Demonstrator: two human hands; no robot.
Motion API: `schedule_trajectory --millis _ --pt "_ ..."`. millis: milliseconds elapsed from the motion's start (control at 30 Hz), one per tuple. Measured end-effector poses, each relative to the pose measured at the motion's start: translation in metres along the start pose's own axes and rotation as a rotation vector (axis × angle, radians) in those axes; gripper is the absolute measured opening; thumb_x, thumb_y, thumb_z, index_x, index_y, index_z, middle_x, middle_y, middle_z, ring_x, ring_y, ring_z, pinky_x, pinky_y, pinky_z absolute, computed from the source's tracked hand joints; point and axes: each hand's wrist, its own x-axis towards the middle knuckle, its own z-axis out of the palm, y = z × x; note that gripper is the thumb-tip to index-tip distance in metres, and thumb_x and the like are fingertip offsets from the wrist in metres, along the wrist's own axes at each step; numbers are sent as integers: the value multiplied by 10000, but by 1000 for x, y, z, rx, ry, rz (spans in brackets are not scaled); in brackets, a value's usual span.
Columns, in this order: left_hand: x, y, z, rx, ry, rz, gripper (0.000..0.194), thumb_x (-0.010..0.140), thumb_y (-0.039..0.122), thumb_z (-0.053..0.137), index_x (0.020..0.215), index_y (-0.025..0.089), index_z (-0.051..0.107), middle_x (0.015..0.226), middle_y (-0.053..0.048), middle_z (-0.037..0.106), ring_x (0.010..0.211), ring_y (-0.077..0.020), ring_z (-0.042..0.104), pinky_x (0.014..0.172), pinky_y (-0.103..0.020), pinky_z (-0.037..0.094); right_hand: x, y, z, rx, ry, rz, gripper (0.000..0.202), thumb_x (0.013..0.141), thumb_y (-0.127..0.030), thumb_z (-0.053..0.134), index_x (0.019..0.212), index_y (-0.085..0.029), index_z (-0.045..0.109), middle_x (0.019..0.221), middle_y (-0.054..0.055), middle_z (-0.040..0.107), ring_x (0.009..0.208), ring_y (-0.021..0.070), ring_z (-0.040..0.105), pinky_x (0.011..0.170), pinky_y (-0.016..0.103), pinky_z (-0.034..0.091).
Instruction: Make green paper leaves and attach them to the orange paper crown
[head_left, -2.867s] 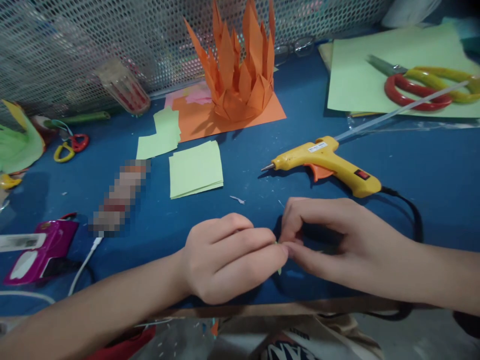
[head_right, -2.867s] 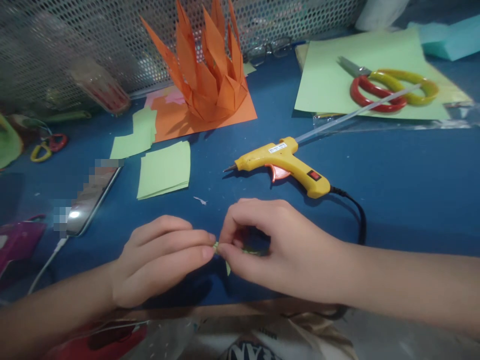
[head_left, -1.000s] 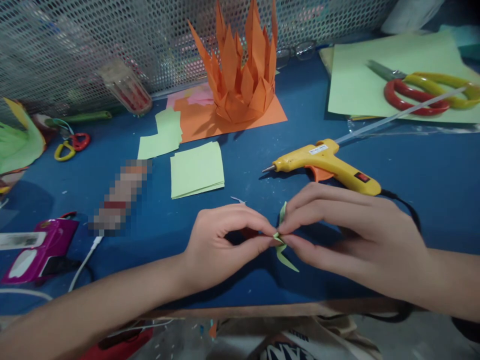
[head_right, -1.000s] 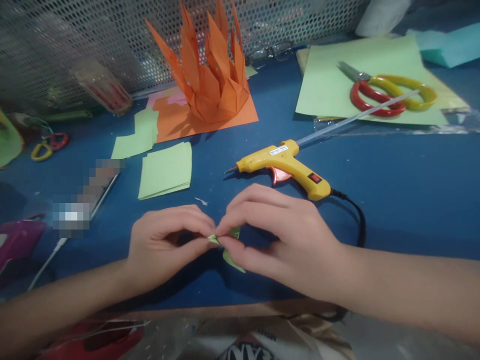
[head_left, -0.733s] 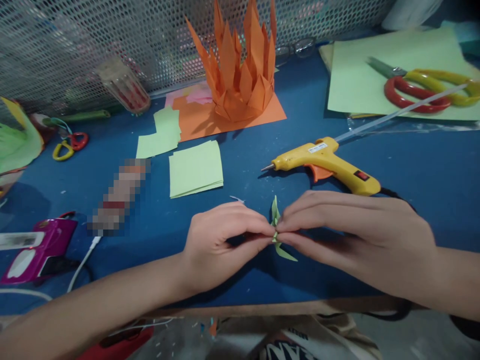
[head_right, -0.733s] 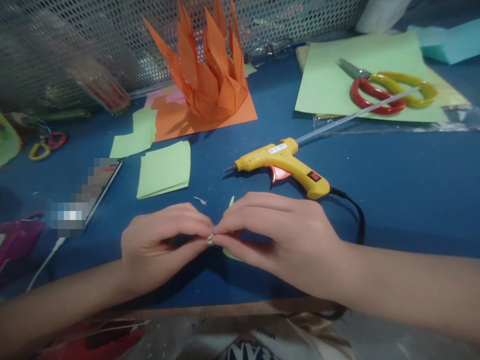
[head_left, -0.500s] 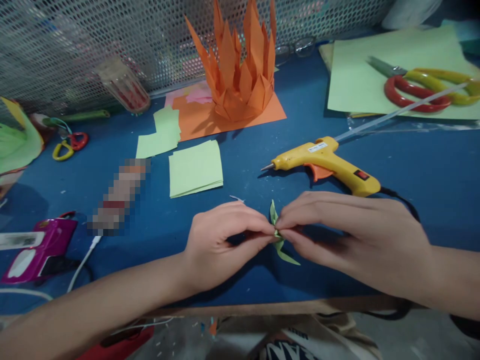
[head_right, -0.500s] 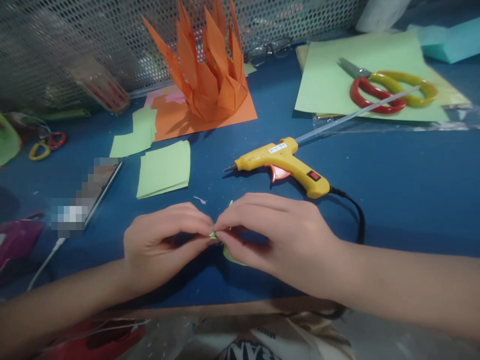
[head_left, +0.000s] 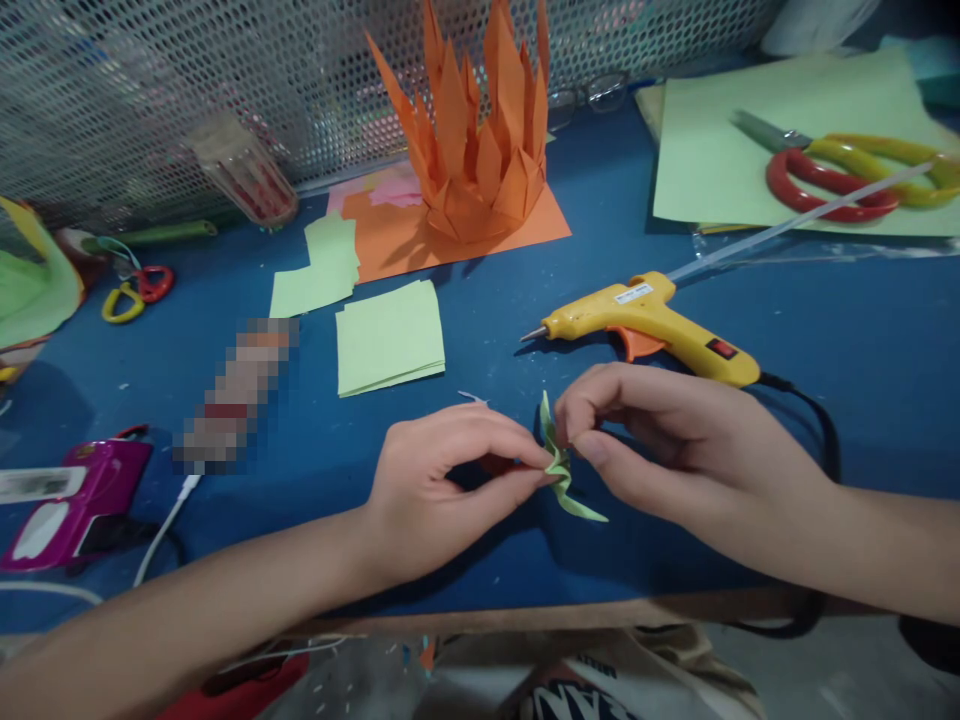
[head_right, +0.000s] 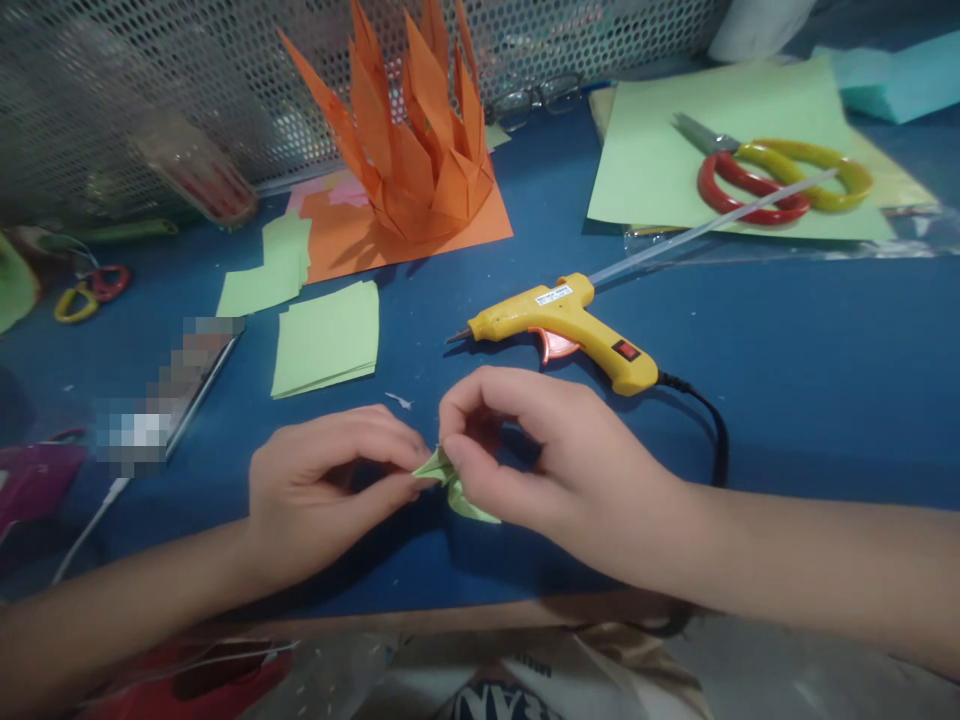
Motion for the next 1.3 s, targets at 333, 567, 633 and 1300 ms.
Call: schedule_trajectory --millis 333,567,633,1300 --pt "0 0 0 -35 19 -4 71 804 103 755 772 155 719 771 -46 778 645 -116 685 661 -224 557 0 0 0 405 -14 133 164 997 -271 511 841 -223 521 786 -19 649 686 72 621 625 168 537" --pt "2 -1 0 -34 18 -2 73 803 95 753 776 152 716 769 -47 778 638 -108 676 645 -208 553 3 1 -1 504 -68 163 198 1009 -332 497 846 -221 509 784 -30 619 632 66 599 605 186 533" --pt "1 -2 0 -18 5 11 68 814 98 743 786 153 714 777 -46 780 642 -107 680 652 -210 554 3 1 -1 466 -73 169 214 1004 -360 503 840 -223 504 742 -30 596 609 74 571 575 191 516" --pt "-3 -3 -3 -48 67 -14 106 816 124 746 807 222 705 777 -25 750 667 -138 672 613 -245 566 1 9 -15 -329 -48 -270 112 934 -215 584 1001 -276 650 837 -14 722 704 139 681 678 247 565"
